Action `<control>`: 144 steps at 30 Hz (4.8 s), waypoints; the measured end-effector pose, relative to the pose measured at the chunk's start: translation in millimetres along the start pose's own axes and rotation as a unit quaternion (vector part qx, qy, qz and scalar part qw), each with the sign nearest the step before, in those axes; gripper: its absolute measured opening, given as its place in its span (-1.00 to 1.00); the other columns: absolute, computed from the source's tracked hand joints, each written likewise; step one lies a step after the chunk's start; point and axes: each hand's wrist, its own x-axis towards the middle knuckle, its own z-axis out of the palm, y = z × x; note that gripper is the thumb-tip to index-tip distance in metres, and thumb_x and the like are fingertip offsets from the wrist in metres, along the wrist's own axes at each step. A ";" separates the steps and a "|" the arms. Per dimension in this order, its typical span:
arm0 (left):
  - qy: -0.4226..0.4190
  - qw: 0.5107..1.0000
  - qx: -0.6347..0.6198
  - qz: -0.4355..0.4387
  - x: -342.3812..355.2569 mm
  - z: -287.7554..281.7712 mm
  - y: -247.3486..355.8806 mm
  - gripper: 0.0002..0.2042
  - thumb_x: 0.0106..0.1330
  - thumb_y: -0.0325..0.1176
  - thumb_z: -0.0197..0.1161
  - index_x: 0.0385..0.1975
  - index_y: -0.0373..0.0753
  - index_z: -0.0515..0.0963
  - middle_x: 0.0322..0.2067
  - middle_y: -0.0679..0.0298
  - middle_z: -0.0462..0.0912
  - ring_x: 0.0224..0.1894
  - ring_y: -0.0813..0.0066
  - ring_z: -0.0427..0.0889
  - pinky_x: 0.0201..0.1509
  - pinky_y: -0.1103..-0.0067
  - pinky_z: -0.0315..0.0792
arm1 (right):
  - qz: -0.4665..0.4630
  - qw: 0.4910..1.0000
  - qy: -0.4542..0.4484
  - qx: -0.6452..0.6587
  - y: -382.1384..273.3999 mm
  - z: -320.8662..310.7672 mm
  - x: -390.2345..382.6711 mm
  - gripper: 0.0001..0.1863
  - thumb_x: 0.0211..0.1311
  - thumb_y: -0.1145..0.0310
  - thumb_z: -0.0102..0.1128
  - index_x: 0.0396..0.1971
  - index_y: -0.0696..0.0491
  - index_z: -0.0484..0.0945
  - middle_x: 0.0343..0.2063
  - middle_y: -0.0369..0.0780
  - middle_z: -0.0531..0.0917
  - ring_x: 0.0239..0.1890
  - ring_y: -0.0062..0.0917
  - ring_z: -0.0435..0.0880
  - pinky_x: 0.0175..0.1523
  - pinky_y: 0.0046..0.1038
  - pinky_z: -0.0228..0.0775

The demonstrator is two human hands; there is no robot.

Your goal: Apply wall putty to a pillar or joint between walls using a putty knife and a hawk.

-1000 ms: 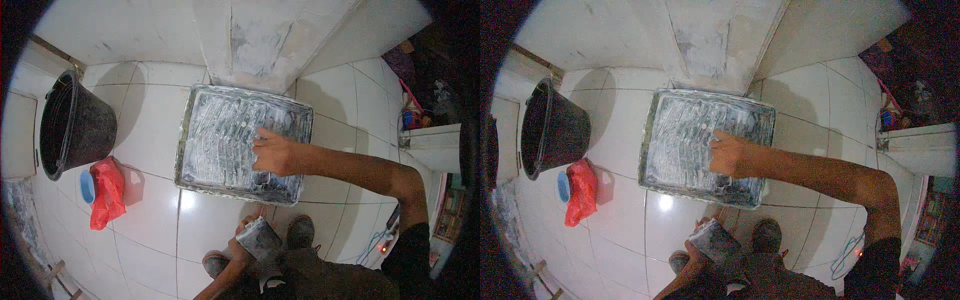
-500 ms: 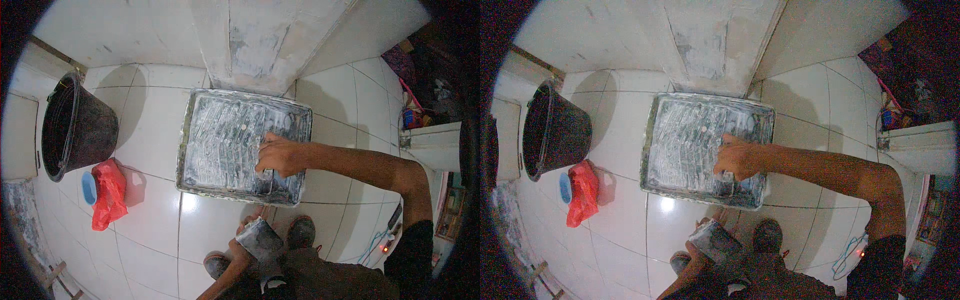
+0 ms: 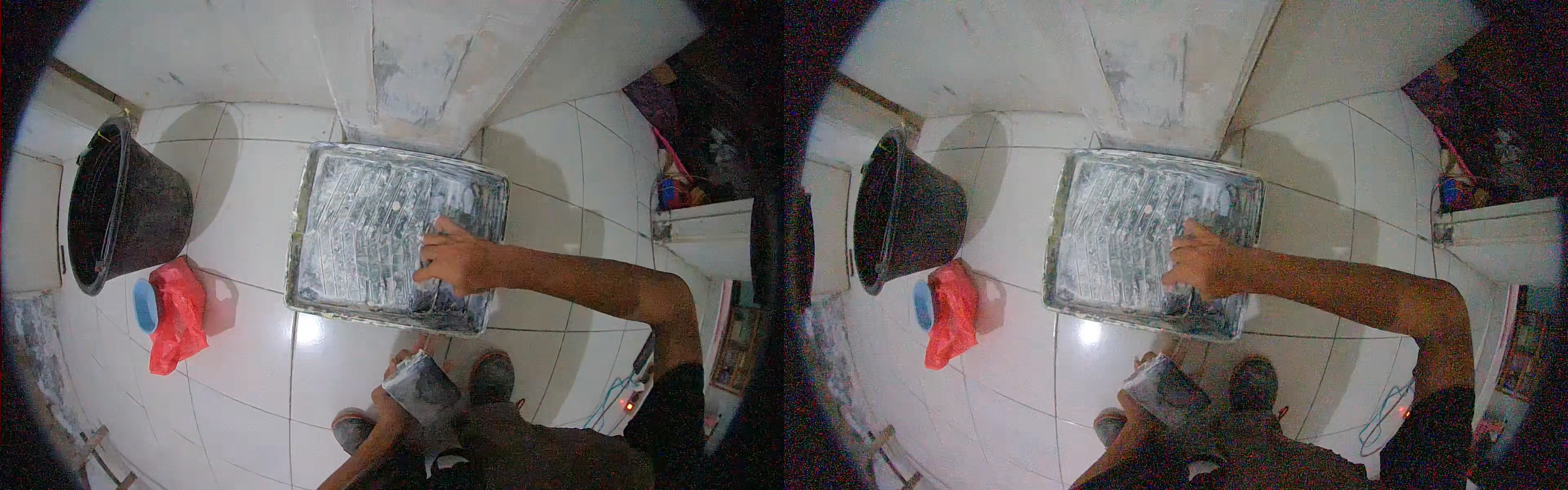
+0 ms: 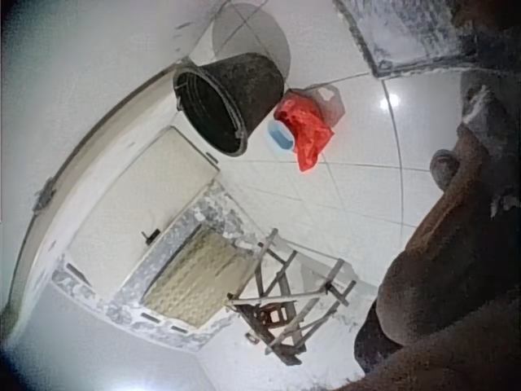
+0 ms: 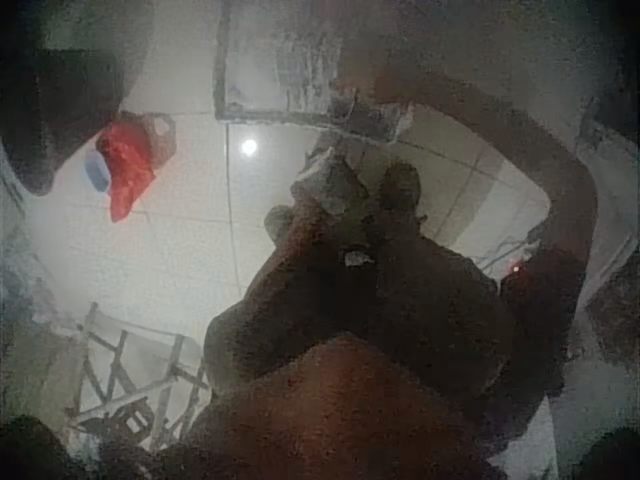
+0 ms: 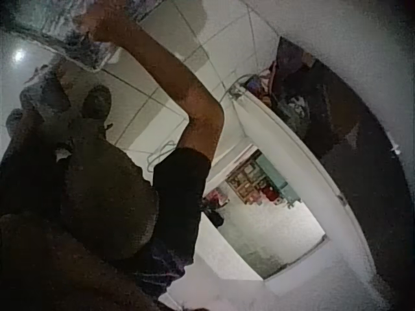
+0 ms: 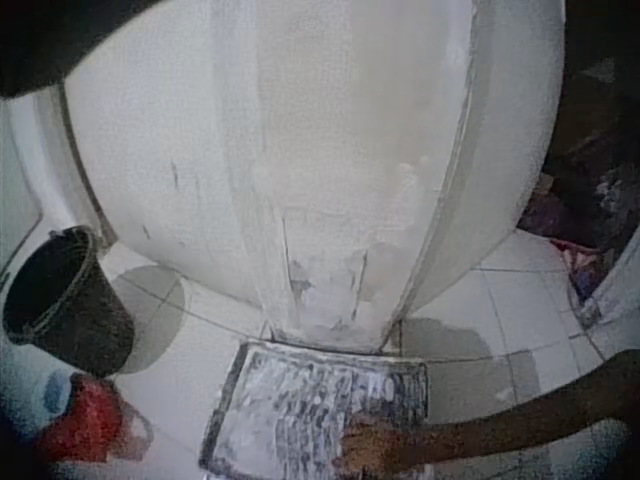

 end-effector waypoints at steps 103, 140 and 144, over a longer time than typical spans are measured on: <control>0.088 -0.005 -0.994 -0.061 -86.1 -213.3 -95.8 -0.60 0.31 -0.06 -0.11 -0.10 -0.24 0.46 -0.19 0.12 0.57 -0.13 0.13 0.57 -0.02 0.19 0.46 | -0.059 0.832 0.523 0.176 -166.3 0.9 -19.0 -0.91 0.00 0.45 0.29 -0.46 -0.03 0.56 -0.28 -0.24 0.63 -0.25 -0.36 0.58 -0.12 -0.26 0.37; 0.468 0.194 -0.844 0.175 -58.8 -235.3 -97.1 -0.47 0.44 0.06 -0.29 -0.46 -0.30 0.43 -0.44 0.19 0.30 -0.36 0.32 0.29 -0.19 0.33 0.34 | 0.094 0.802 0.348 0.477 -215.8 -40.3 -33.3 -0.74 0.19 0.44 0.06 -0.17 0.29 0.46 -0.44 -0.18 0.54 -0.45 -0.55 0.55 -0.29 -0.47 0.39; 0.495 0.320 -0.791 0.167 -53.7 -224.2 -100.8 -0.52 0.46 0.03 -0.35 -0.50 -0.17 0.37 -0.49 0.21 0.29 -0.42 0.31 0.29 -0.25 0.35 0.36 | 0.073 0.807 0.376 0.448 -219.3 -43.6 -28.3 -0.73 0.20 0.43 0.07 -0.16 0.28 0.45 -0.43 -0.18 0.54 -0.43 -0.56 0.54 -0.31 -0.48 0.39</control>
